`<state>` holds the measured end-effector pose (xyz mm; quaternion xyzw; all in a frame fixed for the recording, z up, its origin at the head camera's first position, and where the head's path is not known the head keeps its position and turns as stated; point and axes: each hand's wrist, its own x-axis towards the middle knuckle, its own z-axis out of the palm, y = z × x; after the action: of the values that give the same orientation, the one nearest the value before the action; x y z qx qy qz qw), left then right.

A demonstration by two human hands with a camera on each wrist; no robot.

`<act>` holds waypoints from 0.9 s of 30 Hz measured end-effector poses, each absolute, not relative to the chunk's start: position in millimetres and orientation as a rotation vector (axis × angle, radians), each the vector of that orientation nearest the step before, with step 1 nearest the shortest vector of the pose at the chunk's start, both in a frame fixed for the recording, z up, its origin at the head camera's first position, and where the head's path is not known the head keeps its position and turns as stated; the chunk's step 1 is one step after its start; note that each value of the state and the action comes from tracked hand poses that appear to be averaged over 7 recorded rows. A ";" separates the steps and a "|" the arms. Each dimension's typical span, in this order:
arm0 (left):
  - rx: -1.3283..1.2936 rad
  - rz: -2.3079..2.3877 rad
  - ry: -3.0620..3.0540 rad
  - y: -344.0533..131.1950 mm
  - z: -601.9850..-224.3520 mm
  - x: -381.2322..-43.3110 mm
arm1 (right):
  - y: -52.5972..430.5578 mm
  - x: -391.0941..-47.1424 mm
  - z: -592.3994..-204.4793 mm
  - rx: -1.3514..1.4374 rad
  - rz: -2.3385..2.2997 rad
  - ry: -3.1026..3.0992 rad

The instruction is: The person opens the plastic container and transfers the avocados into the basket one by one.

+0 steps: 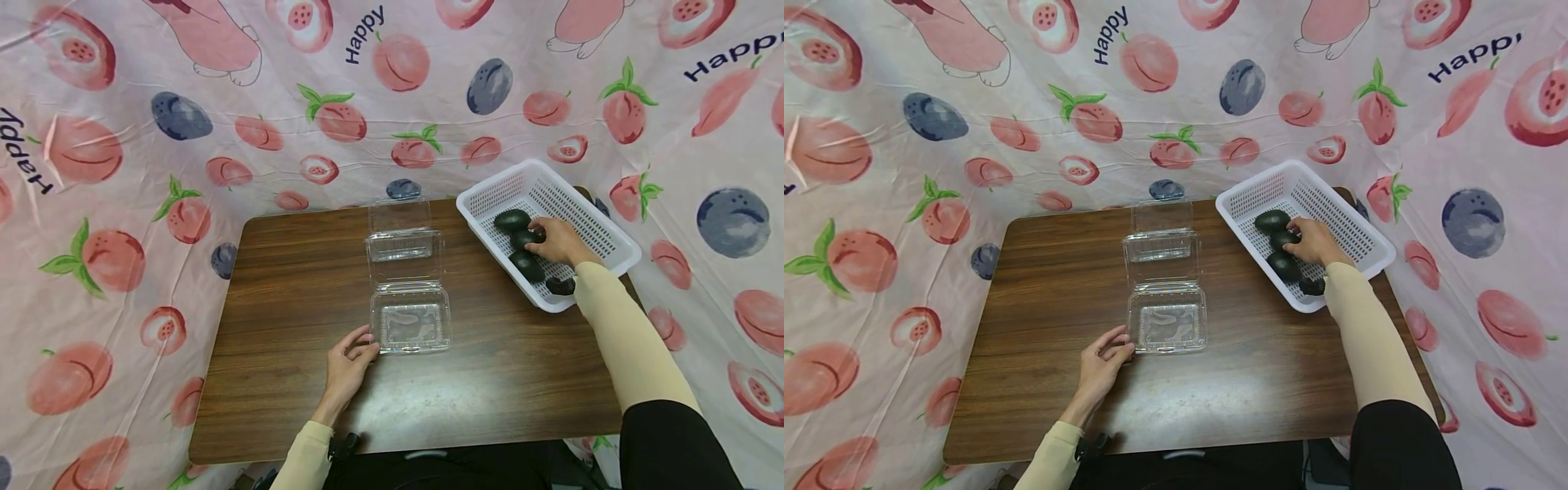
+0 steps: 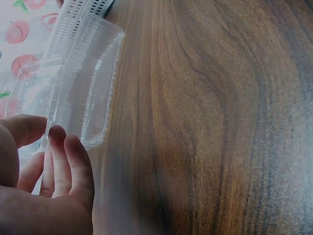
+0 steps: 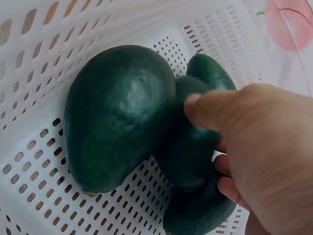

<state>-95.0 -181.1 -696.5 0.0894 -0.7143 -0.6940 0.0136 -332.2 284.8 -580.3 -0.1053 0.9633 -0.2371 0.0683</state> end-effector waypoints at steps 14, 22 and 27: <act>0.281 -2.167 -2.213 -180.1 -695.4 -94.9 | 284.2 -329.2 -576.2 -0.295 -0.782 2.894; 0.287 -2.172 -2.204 -179.9 -694.4 -95.0 | 285.5 -326.6 -575.0 -0.340 -0.782 2.933; 0.289 -2.171 -2.214 -180.3 -694.6 -94.6 | 286.7 -324.8 -575.5 -0.373 -0.783 2.968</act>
<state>-94.6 -180.3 -694.6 0.0927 -0.7109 -0.6971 0.0139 -324.8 286.7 -575.5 -0.1205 0.9596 -0.2531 0.0248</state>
